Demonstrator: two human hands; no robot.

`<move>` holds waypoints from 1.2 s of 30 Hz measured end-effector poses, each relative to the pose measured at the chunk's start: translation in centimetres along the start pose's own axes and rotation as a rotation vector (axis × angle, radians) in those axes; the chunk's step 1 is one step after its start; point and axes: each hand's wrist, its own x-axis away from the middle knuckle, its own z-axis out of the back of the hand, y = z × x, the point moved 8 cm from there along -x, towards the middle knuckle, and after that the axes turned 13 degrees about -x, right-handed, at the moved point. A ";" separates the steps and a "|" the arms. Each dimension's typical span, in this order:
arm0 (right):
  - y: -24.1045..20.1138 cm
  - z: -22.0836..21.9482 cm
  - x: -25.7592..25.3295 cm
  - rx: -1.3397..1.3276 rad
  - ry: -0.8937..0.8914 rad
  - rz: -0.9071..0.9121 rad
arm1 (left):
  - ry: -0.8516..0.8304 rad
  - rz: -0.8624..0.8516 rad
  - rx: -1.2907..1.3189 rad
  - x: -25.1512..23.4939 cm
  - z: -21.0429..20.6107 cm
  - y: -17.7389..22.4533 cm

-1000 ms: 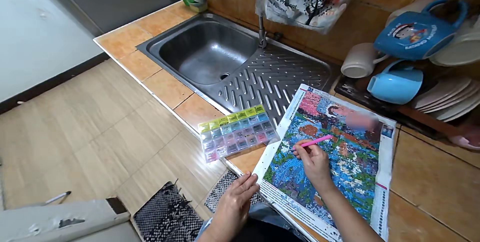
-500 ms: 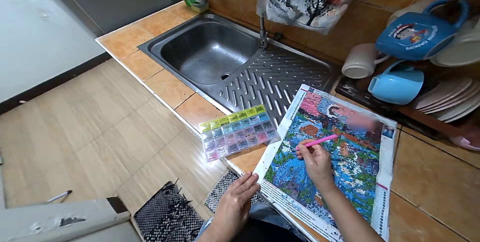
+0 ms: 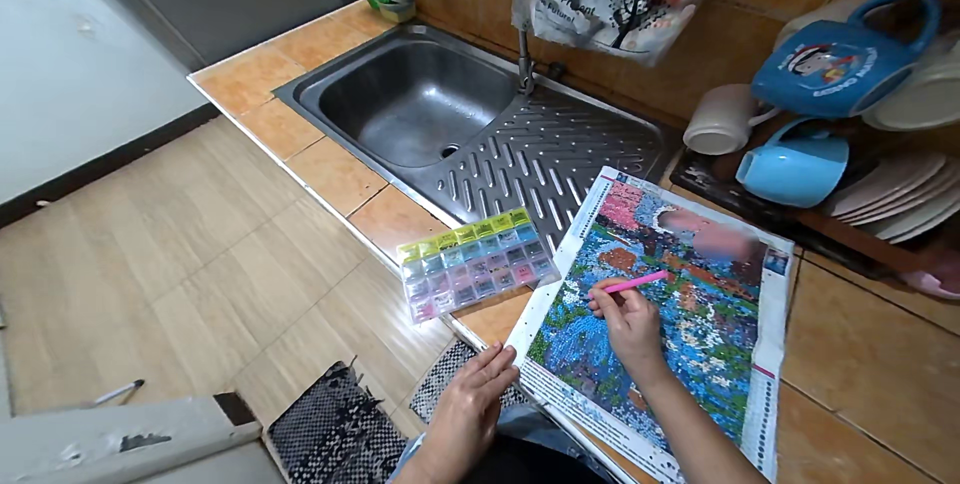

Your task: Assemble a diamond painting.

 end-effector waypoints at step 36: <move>0.0 -0.2 -0.2 -0.064 0.006 -0.053 | -0.011 0.008 -0.006 0.0 0.0 0.0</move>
